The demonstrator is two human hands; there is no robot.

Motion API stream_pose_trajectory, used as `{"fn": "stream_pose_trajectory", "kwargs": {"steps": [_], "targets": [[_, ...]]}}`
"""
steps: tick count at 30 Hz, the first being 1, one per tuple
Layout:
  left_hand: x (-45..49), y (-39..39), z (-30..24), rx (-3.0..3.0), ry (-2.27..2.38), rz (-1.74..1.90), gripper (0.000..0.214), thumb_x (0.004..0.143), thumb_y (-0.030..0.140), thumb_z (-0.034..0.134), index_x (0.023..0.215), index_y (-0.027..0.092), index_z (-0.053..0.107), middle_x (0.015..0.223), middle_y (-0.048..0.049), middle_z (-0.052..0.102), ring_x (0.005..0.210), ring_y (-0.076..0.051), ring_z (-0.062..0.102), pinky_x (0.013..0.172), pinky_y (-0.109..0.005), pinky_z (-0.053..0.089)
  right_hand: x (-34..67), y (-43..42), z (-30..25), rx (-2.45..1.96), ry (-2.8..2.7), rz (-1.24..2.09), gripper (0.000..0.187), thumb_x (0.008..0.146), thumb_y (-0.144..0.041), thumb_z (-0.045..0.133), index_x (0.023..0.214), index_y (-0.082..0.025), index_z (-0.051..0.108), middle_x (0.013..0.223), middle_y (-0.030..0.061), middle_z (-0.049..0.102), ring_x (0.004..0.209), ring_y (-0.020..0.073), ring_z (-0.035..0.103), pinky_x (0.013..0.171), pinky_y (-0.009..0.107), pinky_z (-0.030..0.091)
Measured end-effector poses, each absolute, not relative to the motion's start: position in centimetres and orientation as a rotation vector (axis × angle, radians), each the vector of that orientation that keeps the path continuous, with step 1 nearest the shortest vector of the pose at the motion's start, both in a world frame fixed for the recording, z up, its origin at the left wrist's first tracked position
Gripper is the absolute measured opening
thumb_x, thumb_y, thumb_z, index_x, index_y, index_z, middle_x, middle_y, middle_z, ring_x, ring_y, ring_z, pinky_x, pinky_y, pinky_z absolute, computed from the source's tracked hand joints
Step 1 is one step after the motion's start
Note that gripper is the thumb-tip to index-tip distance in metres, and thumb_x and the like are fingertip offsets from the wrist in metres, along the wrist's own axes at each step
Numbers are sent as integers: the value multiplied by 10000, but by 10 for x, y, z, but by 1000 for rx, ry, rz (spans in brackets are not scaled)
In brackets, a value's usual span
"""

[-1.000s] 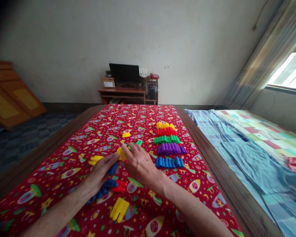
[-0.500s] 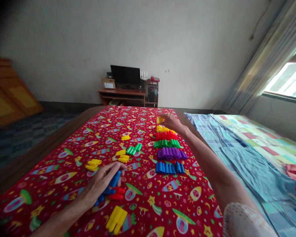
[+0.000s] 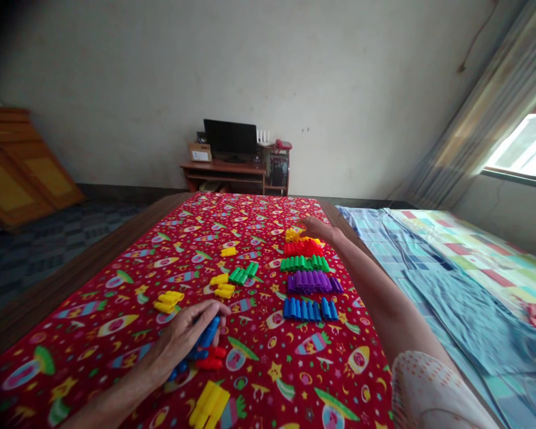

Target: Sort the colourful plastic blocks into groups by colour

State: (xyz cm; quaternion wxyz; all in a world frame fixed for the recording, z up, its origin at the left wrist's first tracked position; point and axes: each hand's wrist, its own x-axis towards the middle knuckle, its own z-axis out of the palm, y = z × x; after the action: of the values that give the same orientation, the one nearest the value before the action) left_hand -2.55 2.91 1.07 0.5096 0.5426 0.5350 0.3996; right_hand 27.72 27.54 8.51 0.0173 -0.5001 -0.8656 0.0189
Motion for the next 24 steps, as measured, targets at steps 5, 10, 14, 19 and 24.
{"fn": "stream_pose_trajectory", "kwargs": {"steps": [5,10,14,19,24], "targets": [[-22,27,16,1263,1283,1022,505,764,652,563,874,170,664,709,-28,647,491,-136,602,407,-206,425,275,261,91,-1441,-2721,-28,388,923,-202,571,1298,-108,595,1141,151,701,1006,194,662,892,274,469],[-21,28,15,1271,1250,997,514,755,661,562,867,167,650,694,-19,631,488,-132,596,393,-195,408,267,256,90,-1658,-2721,-119,338,896,-219,619,1222,-136,651,1182,141,676,1097,219,620,948,289,449],[-25,30,6,1331,1200,952,513,798,654,530,897,166,651,666,-15,626,487,-125,585,392,-184,392,262,260,84,-1786,-2629,-174,352,917,-289,591,1235,-147,638,1228,159,645,1166,263,579,960,340,454],[-25,30,7,1331,1234,936,525,784,664,536,885,163,654,629,-10,624,469,-125,574,387,-186,390,258,263,77,-1992,-2474,-229,391,958,-392,498,1215,-133,638,1227,194,630,1158,308,583,935,400,462],[-24,29,9,1350,1249,924,519,793,658,525,881,165,663,607,-14,632,469,-133,587,412,-197,422,255,265,77,-2121,-2402,-189,510,916,-531,515,1185,-120,655,1178,216,642,1132,317,596,901,382,472]]}}
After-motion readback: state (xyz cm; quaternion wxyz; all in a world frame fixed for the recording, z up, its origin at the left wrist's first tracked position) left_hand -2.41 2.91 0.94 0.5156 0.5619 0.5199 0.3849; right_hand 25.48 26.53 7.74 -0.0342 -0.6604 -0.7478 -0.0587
